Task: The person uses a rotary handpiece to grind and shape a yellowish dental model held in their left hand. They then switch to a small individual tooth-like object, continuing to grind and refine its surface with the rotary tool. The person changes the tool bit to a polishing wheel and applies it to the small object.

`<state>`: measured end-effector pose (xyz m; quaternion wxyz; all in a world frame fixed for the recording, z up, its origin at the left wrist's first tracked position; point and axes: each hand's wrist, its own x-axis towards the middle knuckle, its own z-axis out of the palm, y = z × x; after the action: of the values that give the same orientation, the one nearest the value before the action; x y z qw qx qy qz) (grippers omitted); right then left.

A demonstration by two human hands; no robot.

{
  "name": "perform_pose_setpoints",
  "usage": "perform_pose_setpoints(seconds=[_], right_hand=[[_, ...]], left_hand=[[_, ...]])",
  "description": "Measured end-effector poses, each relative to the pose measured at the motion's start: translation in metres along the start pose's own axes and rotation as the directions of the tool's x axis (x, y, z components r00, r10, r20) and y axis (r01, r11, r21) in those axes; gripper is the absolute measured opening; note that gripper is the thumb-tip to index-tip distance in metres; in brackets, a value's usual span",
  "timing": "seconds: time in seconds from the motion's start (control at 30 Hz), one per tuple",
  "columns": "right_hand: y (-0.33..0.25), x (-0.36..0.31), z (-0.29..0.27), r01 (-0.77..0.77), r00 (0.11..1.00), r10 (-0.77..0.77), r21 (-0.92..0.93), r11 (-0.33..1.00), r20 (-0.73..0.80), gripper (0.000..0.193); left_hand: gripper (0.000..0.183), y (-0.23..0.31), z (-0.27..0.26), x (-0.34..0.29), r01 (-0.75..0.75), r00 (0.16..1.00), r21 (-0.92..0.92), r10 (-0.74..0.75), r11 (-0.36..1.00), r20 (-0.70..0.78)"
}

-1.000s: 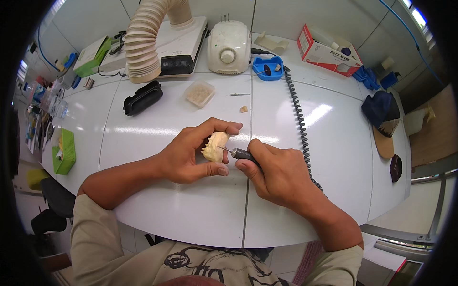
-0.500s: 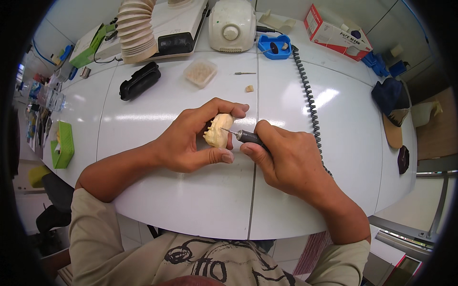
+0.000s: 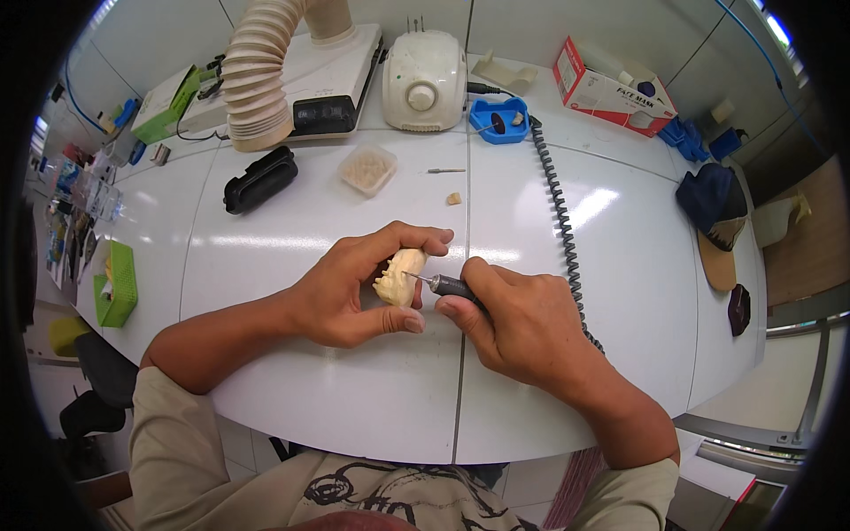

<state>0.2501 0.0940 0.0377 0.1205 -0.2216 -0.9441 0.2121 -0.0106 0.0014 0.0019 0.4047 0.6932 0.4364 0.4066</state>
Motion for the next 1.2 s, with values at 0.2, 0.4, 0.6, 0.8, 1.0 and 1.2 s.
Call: perform_pose_setpoints(seconds=[0.2,0.4,0.6,0.8,1.0,1.2], right_hand=[[0.001,0.0,0.002,0.008,1.0,-0.008,-0.001,1.0,-0.006,0.033],[0.0,0.0,0.001,0.002,1.0,-0.002,-0.001,1.0,-0.013,0.033],[0.0,0.0,0.0,0.008,1.0,-0.008,-0.016,1.0,0.0,0.033],[0.0,0.0,0.0,0.005,1.0,-0.005,-0.011,1.0,0.008,0.034],[0.001,0.0,0.0,0.011,1.0,-0.011,-0.016,1.0,0.004,0.033],[0.001,0.0,0.001,0.015,1.0,-0.015,-0.012,1.0,0.003,0.033]], left_hand=[[0.072,-0.003,0.003,0.0,-0.056,0.998,-0.002,0.056,0.998,-0.03],[0.07,0.003,0.0,0.001,-0.006,1.0,0.006,0.006,1.0,0.011],[0.069,0.002,0.001,0.0,-0.021,1.0,0.015,0.021,1.0,0.0],[0.069,0.004,-0.002,0.0,0.011,0.999,0.021,-0.012,1.0,0.036],[0.068,-0.003,0.003,0.0,-0.082,0.996,0.043,0.083,0.996,-0.026],[0.067,-0.004,0.002,0.0,-0.077,0.997,0.039,0.077,0.996,-0.02]])
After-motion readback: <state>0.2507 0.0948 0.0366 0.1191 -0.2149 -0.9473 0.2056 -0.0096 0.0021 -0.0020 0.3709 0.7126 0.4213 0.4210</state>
